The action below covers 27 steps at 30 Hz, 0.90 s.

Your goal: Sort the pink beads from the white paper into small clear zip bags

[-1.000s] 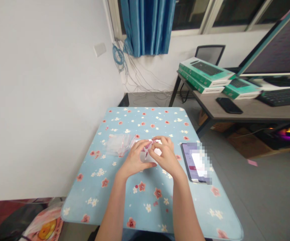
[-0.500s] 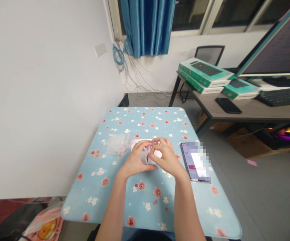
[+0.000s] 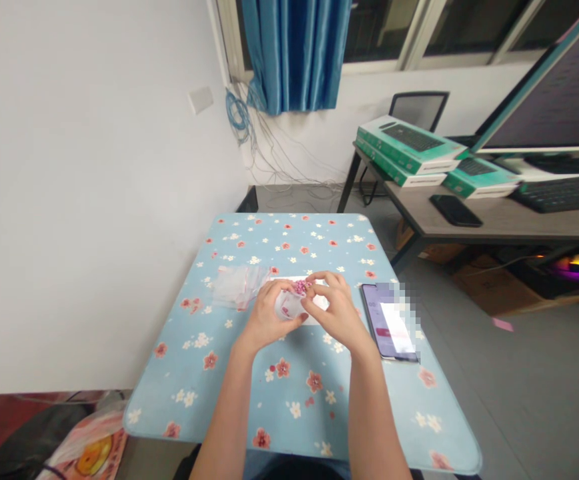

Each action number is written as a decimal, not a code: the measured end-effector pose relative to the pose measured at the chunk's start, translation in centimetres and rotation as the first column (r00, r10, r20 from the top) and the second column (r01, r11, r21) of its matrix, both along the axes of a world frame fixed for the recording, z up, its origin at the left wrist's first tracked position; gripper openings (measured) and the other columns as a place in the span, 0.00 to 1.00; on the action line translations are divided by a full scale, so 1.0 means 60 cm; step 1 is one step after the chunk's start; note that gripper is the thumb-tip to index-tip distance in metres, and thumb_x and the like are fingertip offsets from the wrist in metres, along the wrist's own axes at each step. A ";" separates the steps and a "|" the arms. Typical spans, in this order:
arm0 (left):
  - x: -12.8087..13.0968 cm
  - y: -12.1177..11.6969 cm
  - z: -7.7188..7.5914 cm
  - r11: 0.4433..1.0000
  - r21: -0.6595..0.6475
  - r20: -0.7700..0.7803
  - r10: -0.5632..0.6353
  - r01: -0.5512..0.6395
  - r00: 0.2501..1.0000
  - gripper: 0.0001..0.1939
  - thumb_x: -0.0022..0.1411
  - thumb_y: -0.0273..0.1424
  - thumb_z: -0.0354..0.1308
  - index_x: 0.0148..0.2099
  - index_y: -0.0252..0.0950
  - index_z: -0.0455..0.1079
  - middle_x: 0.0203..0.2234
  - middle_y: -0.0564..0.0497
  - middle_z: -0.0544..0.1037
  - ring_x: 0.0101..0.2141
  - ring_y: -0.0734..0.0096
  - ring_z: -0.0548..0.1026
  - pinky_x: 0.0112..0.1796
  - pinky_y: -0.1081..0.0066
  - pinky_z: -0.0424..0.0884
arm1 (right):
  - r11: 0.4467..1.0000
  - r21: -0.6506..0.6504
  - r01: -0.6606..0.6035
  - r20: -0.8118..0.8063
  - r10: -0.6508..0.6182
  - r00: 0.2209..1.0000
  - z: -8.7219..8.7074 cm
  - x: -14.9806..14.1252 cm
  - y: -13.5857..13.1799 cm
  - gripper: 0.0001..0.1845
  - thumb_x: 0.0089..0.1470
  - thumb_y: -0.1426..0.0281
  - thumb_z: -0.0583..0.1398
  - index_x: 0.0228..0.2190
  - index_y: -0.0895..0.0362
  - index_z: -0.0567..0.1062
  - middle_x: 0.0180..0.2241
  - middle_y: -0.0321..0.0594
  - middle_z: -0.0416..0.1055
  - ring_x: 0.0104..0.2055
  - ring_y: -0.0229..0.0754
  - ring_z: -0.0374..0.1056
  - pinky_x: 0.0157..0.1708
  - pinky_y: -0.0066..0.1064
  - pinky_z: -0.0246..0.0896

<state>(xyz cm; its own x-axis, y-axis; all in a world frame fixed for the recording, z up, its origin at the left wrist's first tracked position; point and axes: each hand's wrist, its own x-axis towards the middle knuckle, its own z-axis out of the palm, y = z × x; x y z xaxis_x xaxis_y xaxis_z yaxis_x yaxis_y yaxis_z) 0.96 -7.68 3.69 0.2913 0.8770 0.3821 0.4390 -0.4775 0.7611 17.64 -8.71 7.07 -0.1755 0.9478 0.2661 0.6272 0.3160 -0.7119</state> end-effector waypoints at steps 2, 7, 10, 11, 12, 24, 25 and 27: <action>-0.002 0.000 -0.004 0.999 -0.029 -0.035 0.022 -0.023 0.999 0.20 0.47 0.27 0.64 0.43 0.40 0.62 0.41 0.49 0.72 0.45 0.62 0.70 0.48 0.60 0.66 | 1.000 0.004 -0.001 -0.023 0.001 1.000 0.000 0.001 0.000 0.08 0.52 0.71 0.59 0.22 0.55 0.71 0.42 0.40 0.69 0.49 0.48 0.58 0.51 0.43 0.49; -0.006 -0.001 -0.011 0.998 -0.051 -0.088 0.043 -0.048 0.995 0.24 0.43 0.24 0.62 0.44 0.40 0.61 0.40 0.51 0.71 0.44 0.62 0.70 0.47 0.60 0.65 | 1.000 0.001 0.006 -0.112 -0.006 0.994 -0.012 0.008 0.006 0.09 0.52 0.69 0.58 0.21 0.55 0.70 0.40 0.40 0.70 0.47 0.46 0.61 0.50 0.41 0.50; -0.007 0.001 -0.015 0.999 -0.030 -0.123 0.026 -0.030 0.992 0.27 0.44 0.24 0.62 0.48 0.40 0.60 0.41 0.50 0.71 0.44 0.62 0.69 0.48 0.60 0.65 | 1.000 -0.026 0.002 -0.212 -0.008 0.977 -0.022 0.011 0.012 0.10 0.51 0.69 0.58 0.20 0.55 0.68 0.37 0.39 0.72 0.45 0.45 0.63 0.49 0.39 0.51; -0.007 0.002 -0.018 1.000 -0.021 -0.143 0.020 -0.024 0.990 0.28 0.45 0.25 0.62 0.49 0.40 0.59 0.42 0.50 0.70 0.45 0.61 0.69 0.48 0.60 0.65 | 0.999 -0.037 0.006 -0.255 -0.015 0.967 -0.025 0.012 0.014 0.10 0.51 0.68 0.57 0.20 0.55 0.68 0.36 0.39 0.73 0.44 0.45 0.64 0.49 0.39 0.52; -0.008 0.002 -0.021 1.000 -0.013 -0.164 0.017 -0.019 0.986 0.29 0.45 0.25 0.62 0.51 0.40 0.59 0.43 0.49 0.70 0.45 0.61 0.69 0.48 0.59 0.65 | 0.999 -0.050 0.014 -0.300 -0.028 0.954 -0.028 0.013 0.017 0.09 0.50 0.68 0.57 0.20 0.55 0.67 0.35 0.39 0.73 0.43 0.45 0.65 0.48 0.38 0.52; -0.024 0.006 -0.025 0.996 -0.081 -0.144 0.030 -0.042 0.989 0.32 0.49 0.21 0.54 0.58 0.42 0.57 0.47 0.48 0.65 0.40 0.69 0.70 0.44 0.66 0.70 | 0.939 -0.338 0.064 -0.681 -0.291 0.672 -0.093 0.013 0.046 0.12 0.42 0.67 0.58 0.15 0.56 0.61 0.17 0.28 0.55 0.21 0.32 0.52 0.25 0.26 0.48; -0.026 0.007 -0.026 0.994 -0.102 -0.125 0.037 -0.050 0.991 0.33 0.50 0.21 0.53 0.58 0.42 0.57 0.47 0.49 0.64 0.37 0.73 0.70 0.41 0.68 0.71 | 0.934 -0.353 0.058 -0.700 -0.305 0.646 -0.098 0.011 0.047 0.10 0.41 0.67 0.58 0.16 0.56 0.62 0.16 0.28 0.55 0.21 0.32 0.52 0.24 0.26 0.48; -0.030 0.010 -0.027 0.990 -0.126 -0.102 0.045 -0.058 0.994 0.33 0.49 0.21 0.54 0.59 0.43 0.57 0.47 0.49 0.63 0.33 0.77 0.70 0.37 0.72 0.71 | 0.915 -0.403 0.031 -0.745 -0.348 0.569 -0.107 0.005 0.049 0.07 0.40 0.68 0.59 0.19 0.56 0.65 0.16 0.27 0.57 0.20 0.32 0.53 0.23 0.24 0.48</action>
<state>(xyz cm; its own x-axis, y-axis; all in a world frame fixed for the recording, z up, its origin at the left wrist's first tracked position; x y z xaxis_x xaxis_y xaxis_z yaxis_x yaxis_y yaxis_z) -0.82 -7.10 2.09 0.2752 0.9319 0.2364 0.5366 -0.3529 0.7665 17.97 -5.75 0.63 0.1482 0.9828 -0.1098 -0.2179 -0.0759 -0.9730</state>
